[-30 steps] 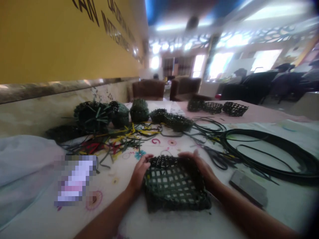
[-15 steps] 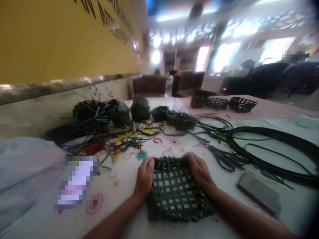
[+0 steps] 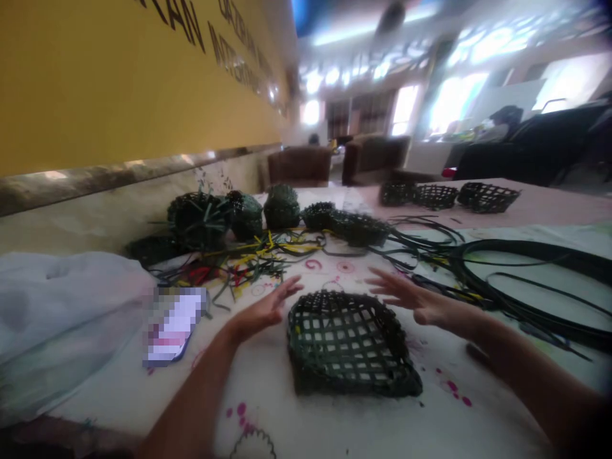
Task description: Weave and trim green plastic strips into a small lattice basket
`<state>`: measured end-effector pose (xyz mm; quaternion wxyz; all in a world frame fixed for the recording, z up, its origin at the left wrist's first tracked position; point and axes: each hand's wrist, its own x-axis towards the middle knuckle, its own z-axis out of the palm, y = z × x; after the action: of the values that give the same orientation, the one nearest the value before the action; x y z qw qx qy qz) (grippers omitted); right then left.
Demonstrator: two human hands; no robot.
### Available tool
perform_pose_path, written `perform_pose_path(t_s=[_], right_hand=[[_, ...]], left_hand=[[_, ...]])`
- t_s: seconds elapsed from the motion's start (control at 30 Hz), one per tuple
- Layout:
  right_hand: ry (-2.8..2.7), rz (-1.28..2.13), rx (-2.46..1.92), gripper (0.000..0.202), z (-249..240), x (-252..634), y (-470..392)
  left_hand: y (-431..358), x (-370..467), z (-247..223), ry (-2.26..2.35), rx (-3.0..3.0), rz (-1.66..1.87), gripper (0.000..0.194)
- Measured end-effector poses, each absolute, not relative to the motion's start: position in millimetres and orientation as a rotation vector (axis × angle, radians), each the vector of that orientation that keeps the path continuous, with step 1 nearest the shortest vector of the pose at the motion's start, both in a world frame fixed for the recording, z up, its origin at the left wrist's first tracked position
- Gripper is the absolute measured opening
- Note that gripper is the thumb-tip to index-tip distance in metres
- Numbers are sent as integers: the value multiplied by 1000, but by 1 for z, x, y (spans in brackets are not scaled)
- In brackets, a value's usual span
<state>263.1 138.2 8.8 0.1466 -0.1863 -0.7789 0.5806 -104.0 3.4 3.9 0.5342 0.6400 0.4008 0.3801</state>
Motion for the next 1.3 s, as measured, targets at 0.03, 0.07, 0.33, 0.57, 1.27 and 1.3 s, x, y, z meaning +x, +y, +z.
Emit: perform_pose_path(t_s=[0.03,0.07,0.33,0.57,1.27,1.3], right_hand=[[-2319,1692,-506,117,12,267,139],[-2393,1698,-494,121,14,269,139],[-2345,1690,-631,109,14,254,128],[-2075,1565,-594,84,2,242,134],[-2279,978,-668,37,18,230,114],[-2205,1039,-683,37,18,229,113]], left_hand=[[3,-110,7,943,1563,827,116],[2,-114,9,959,1606,742,122],[10,-106,-2,1056,1626,779,119],[17,-118,-3,1309,1778,905,75],[16,-100,-13,1207,1547,1025,132],[15,-99,-12,1162,1482,1079,131]])
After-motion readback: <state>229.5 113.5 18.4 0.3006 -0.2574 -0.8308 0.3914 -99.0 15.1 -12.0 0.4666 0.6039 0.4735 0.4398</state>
